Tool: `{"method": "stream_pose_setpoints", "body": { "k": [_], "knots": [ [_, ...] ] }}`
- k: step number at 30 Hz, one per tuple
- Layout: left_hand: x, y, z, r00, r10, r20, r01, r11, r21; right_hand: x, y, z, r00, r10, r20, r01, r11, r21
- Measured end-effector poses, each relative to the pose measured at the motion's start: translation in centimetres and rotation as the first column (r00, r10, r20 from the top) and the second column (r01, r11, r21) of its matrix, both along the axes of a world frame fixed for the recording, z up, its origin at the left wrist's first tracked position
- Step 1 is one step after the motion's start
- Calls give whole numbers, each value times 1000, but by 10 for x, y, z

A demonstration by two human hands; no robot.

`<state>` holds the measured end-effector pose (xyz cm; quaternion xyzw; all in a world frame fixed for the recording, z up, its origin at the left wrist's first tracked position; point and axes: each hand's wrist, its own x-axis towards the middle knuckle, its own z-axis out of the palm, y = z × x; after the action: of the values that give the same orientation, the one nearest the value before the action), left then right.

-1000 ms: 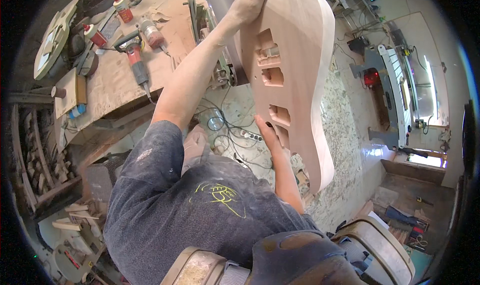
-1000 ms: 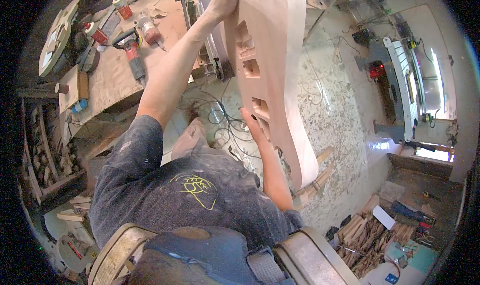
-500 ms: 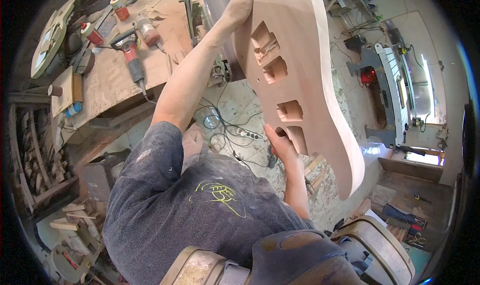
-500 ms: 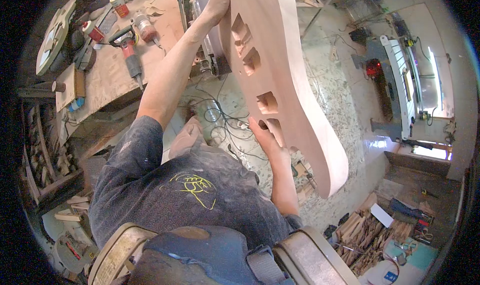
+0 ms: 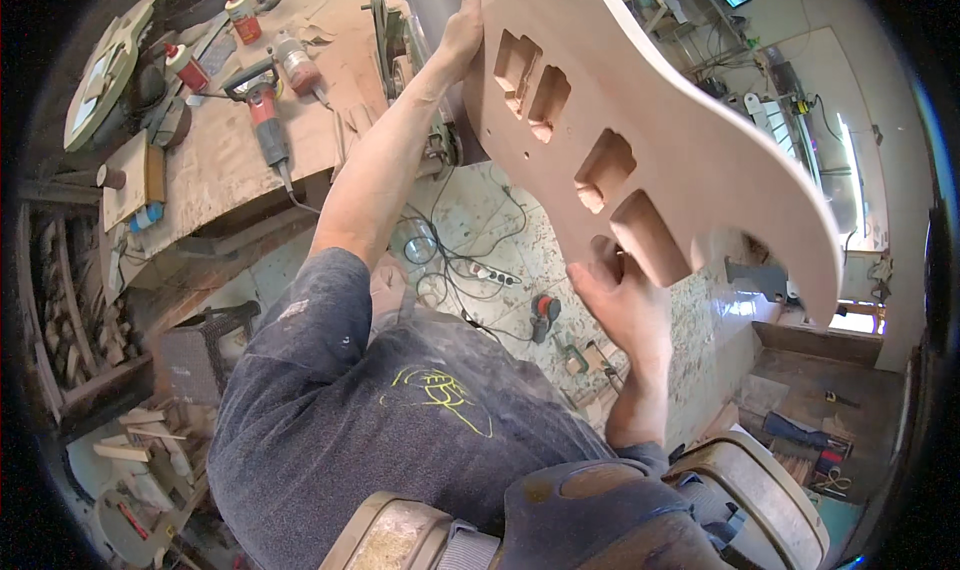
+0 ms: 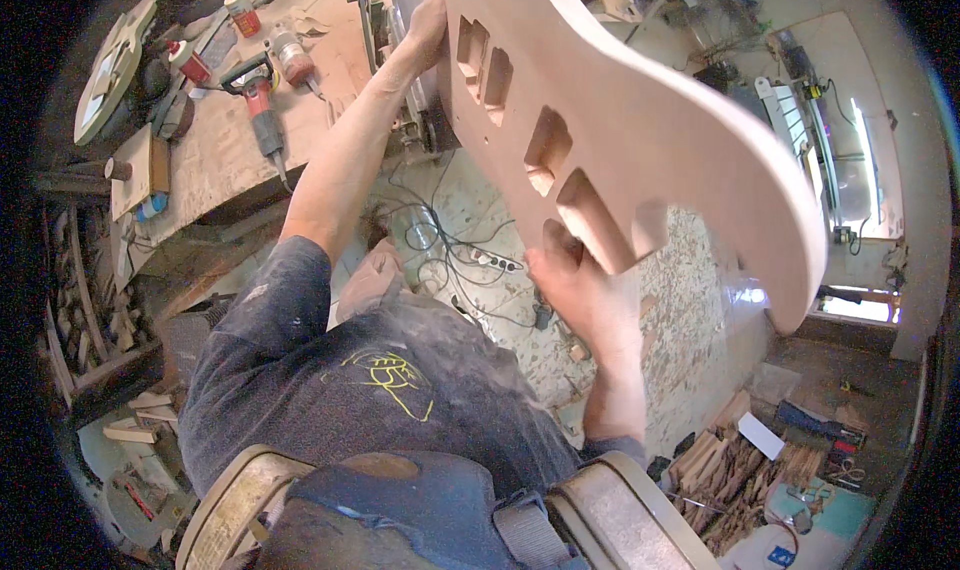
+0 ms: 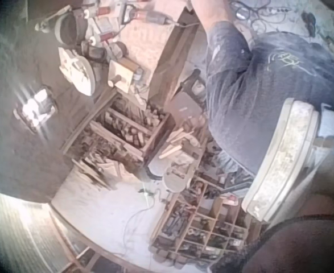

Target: The person sands the edges of a wooden guitar body using a stationary belt sander and then sands the back surface of the guitar body using a hand-held power sander while holding the body on a workbench.

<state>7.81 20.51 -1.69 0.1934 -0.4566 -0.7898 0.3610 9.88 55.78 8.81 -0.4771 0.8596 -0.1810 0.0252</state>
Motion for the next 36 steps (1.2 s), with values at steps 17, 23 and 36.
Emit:
{"method": "stream_pose_setpoints", "body": {
  "k": [17,23,36],
  "knots": [
    [3,-76,67,948,318,-11,-183,518,-835,-35,-94,149,987,162,0,-131,797,590],
    [-10,-92,41,979,201,-45,-185,762,-621,-38,-143,171,995,75,67,-101,731,675],
    [-9,-74,-20,987,20,-159,-52,980,-194,-46,-219,207,998,47,32,-55,631,774]
  ]
}}
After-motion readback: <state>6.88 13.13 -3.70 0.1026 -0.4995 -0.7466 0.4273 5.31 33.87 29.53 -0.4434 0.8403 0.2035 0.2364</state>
